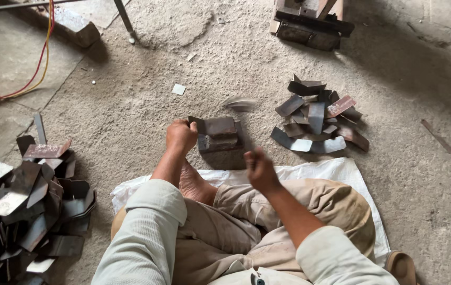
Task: The person straightens small metal strips by placing them one at a time onto a metal block and striking them with a hammer, occasionally sorting pieces from a pile.
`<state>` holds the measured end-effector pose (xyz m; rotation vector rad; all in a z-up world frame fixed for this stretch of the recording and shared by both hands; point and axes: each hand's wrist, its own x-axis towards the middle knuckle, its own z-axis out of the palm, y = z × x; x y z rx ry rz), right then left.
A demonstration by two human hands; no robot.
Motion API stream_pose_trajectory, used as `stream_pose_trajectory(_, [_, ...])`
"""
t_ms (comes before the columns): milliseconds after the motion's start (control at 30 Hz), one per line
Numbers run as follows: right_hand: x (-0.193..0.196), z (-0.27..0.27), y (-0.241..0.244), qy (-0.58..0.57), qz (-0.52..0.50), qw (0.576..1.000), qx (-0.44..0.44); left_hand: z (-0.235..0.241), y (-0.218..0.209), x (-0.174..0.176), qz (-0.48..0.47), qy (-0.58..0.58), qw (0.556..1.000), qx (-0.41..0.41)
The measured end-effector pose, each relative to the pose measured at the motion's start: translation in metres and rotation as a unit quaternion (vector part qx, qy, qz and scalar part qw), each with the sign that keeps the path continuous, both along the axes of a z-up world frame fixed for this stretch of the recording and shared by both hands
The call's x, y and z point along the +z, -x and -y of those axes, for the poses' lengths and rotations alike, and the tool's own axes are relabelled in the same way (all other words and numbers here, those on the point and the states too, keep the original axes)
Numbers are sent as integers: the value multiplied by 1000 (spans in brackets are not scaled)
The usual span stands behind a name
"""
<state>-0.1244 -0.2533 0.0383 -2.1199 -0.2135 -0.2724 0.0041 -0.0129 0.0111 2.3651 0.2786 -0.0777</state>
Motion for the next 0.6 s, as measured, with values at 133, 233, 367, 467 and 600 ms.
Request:
stream_pose_trajectory(133, [-2,3,-18,81,-146,983,-74,-2,-3,0,13,14,1000,23])
stream_pose_trajectory(233, [30,21,-21,-23,3,997,-77,-5,-3,-4,9,10,1000,22])
stream_pose_trajectory(367, [57,43,-20,42,334,934,-120,-8,-3,-9,27,-32,999,5])
stream_pose_trajectory(467, [34,44,-16,-190,276,941,-47,-9,-6,-6,7,-19,1000,8])
stream_pose_trajectory(600, [-29,21,-8,16,59,996,-59,-8,-3,-3,19,-23,1000,8])
